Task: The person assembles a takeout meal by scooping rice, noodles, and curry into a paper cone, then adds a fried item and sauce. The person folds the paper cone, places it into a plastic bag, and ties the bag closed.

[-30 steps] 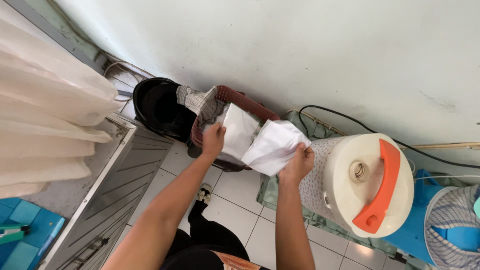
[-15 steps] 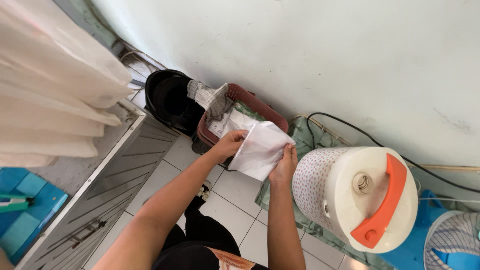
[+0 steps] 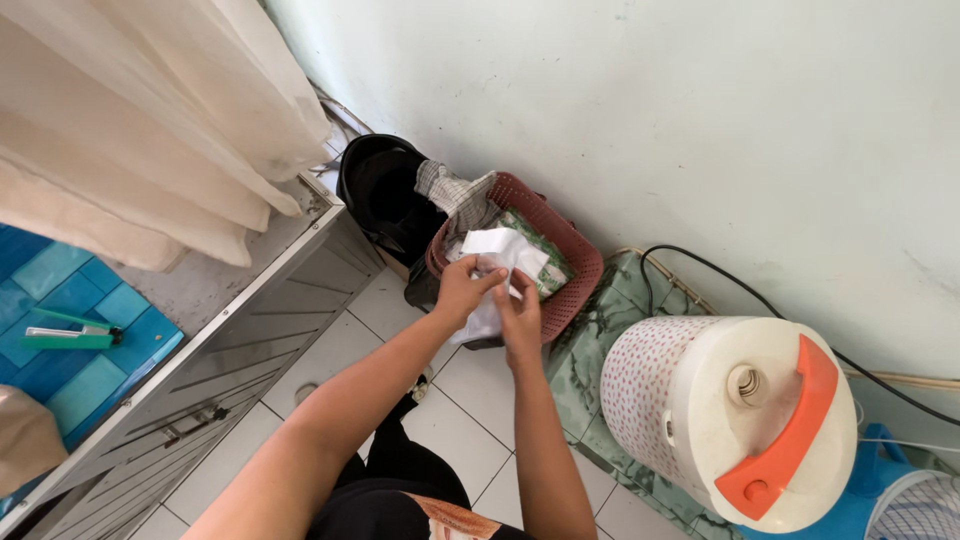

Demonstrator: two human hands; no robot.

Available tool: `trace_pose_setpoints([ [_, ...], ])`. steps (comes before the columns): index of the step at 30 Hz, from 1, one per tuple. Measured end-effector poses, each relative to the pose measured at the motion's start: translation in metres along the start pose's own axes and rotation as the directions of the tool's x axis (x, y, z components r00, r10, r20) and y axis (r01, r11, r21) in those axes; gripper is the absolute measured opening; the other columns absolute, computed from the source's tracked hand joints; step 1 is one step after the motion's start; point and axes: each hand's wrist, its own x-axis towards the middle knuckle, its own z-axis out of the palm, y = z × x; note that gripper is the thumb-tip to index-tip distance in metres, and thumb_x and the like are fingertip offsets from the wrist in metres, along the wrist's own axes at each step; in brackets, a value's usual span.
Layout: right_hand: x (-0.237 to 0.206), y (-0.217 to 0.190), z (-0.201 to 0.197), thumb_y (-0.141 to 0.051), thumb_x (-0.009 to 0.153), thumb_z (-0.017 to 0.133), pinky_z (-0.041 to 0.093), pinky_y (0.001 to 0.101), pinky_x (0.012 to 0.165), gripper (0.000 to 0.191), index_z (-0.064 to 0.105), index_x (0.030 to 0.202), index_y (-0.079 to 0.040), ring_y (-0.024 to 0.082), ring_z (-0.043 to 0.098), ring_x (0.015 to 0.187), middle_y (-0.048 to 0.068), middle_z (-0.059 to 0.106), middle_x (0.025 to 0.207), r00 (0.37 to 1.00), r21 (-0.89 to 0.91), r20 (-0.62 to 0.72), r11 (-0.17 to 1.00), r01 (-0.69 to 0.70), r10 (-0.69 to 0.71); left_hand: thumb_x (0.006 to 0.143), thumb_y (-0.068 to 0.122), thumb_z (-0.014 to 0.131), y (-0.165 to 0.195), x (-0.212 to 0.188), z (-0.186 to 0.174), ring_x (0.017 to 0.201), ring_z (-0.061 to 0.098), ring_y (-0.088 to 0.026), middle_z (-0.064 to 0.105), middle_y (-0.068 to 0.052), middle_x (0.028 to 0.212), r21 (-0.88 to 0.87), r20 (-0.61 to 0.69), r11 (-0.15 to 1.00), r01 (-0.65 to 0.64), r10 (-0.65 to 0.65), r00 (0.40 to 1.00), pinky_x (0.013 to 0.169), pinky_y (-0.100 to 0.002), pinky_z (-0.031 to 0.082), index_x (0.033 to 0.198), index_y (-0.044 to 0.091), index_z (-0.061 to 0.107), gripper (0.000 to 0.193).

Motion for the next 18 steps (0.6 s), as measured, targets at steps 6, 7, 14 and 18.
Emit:
trace_pose_setpoints([
  [6,0.006,0.013,-0.010,-0.022,0.101,0.068,0.049,0.0264,0.080,0.036,0.059,0.131,-0.005,0.012,0.059,0.092,0.002,0.067,0.104,0.993,-0.141,0.090,0.986,0.094,-0.082,0.083,0.024,0.081,-0.001,0.009,-0.008,0.079,0.065,-0.008,0.071,0.002,0.090,-0.103,0.090,0.927,0.362,-0.353,0.931,0.064,-0.029,0.054,0.105,0.007,0.069,0.030],
  [7,0.010,0.019,-0.015,-0.022,0.104,0.067,0.048,0.0263,0.077,0.029,0.067,0.125,-0.002,0.012,0.057,0.086,0.001,0.066,0.102,0.992,-0.199,0.095,0.975,0.098,-0.080,0.083,0.026,0.078,-0.002,0.010,-0.012,0.079,0.064,-0.007,0.070,0.004,0.090,-0.076,0.093,0.907,0.413,-0.406,0.909,0.062,-0.030,0.054,0.105,0.010,0.070,0.029],
  [14,0.039,0.039,-0.032,-0.026,0.104,0.062,0.052,0.0225,0.068,0.022,0.068,0.110,-0.006,0.006,0.058,0.077,-0.004,0.065,0.087,0.975,-0.008,0.138,0.985,-0.173,0.173,0.083,0.024,0.085,-0.025,0.026,-0.031,0.079,0.064,-0.011,0.072,-0.002,0.089,-0.016,0.038,0.960,0.278,-0.277,0.960,0.068,-0.027,0.052,0.098,0.006,0.070,0.027],
  [18,0.046,0.045,-0.022,-0.019,0.100,0.068,0.045,0.0228,0.060,0.016,0.068,0.110,-0.006,0.006,0.052,0.068,-0.003,0.060,0.077,0.962,-0.064,0.187,0.980,-0.190,0.199,0.085,0.028,0.082,-0.026,0.029,-0.025,0.083,0.063,-0.012,0.070,0.000,0.092,-0.051,0.069,0.896,0.441,-0.437,0.897,0.068,-0.032,0.049,0.093,0.013,0.066,0.023],
])
